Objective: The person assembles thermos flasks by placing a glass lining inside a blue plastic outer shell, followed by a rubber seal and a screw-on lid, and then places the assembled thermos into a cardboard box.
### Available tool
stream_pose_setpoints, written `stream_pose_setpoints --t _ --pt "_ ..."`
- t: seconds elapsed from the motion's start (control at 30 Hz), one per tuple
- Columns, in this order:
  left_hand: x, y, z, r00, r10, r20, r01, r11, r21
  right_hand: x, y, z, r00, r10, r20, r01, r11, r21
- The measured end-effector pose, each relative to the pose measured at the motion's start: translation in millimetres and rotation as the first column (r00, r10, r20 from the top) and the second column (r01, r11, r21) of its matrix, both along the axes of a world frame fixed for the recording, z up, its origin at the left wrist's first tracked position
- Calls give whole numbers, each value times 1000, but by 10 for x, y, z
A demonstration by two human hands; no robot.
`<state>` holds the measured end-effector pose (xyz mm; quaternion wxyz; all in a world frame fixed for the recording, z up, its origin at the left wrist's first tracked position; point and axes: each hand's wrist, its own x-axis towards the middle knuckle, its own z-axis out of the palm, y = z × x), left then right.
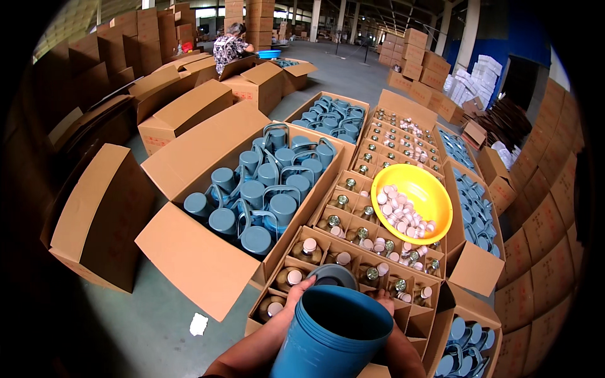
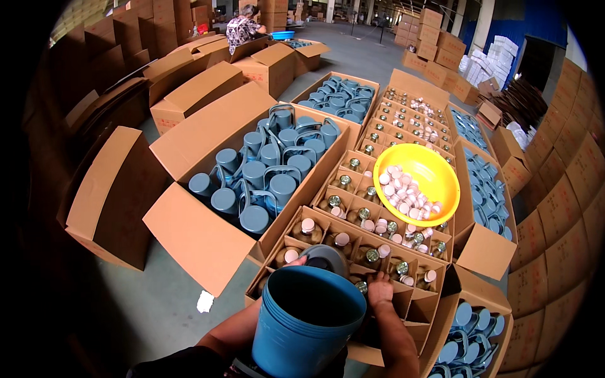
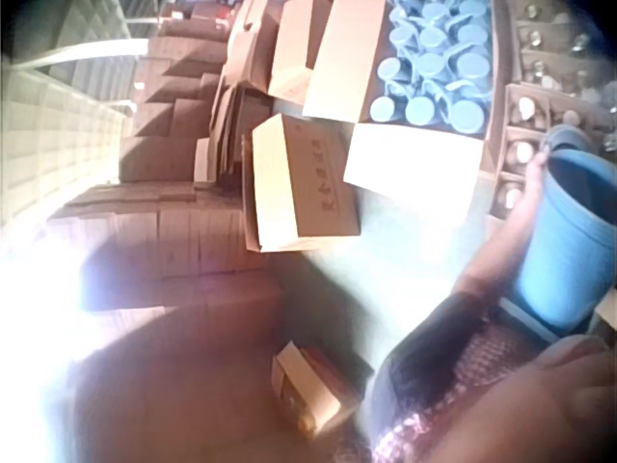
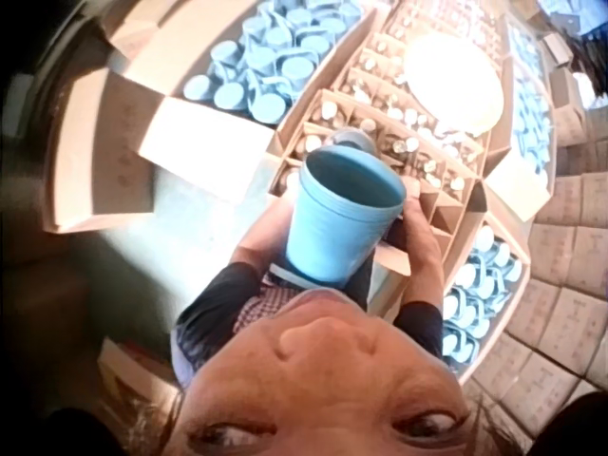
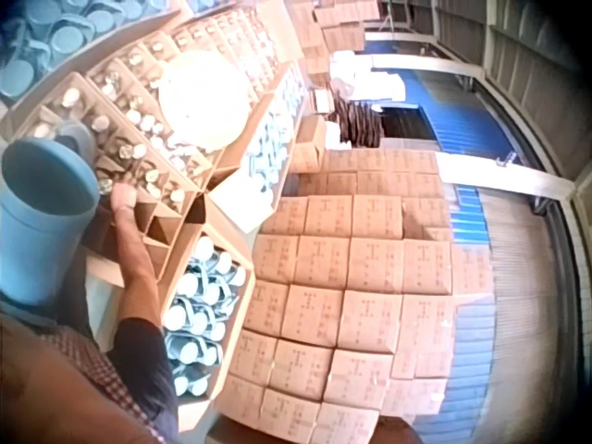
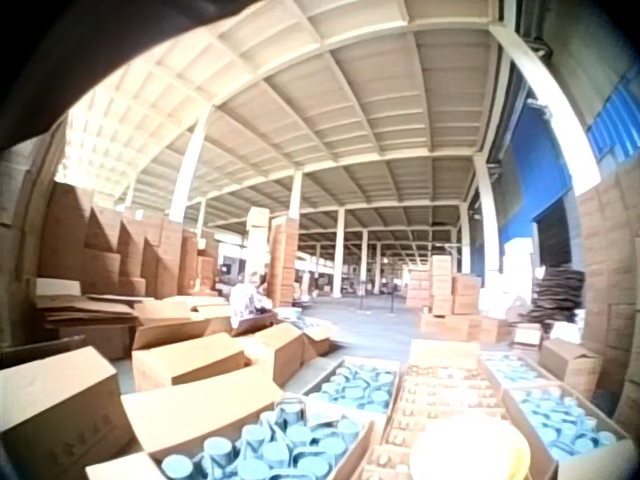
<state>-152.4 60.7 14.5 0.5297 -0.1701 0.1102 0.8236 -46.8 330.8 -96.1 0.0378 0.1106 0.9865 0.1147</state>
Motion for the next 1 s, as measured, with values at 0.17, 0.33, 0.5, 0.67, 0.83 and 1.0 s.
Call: stream_pose_setpoints --t 0.17,0.33,0.5,0.67,0.83,1.0 --pt "15 -111 252 994 -34 103 32 999 24 173 -18 26 988 -27 -155 23 999 -29" --pt "26 -76 209 996 -14 83 16 1000 -19 85 -19 201 992 -94 -83 80 983 -165" --pt "24 -61 331 991 -11 131 25 994 -105 146 -209 612 950 -159 -268 -15 835 -549" --pt "23 -36 193 997 -79 21 77 993 84 141 -333 -63 957 -221 -188 87 837 -540" --pt "56 6 213 996 -69 60 72 996 -46 -140 -610 403 911 -408 64 374 750 -545" --pt "4 43 6 994 -104 40 104 995 0 -164 -522 84 901 -433 -9 373 788 -490"
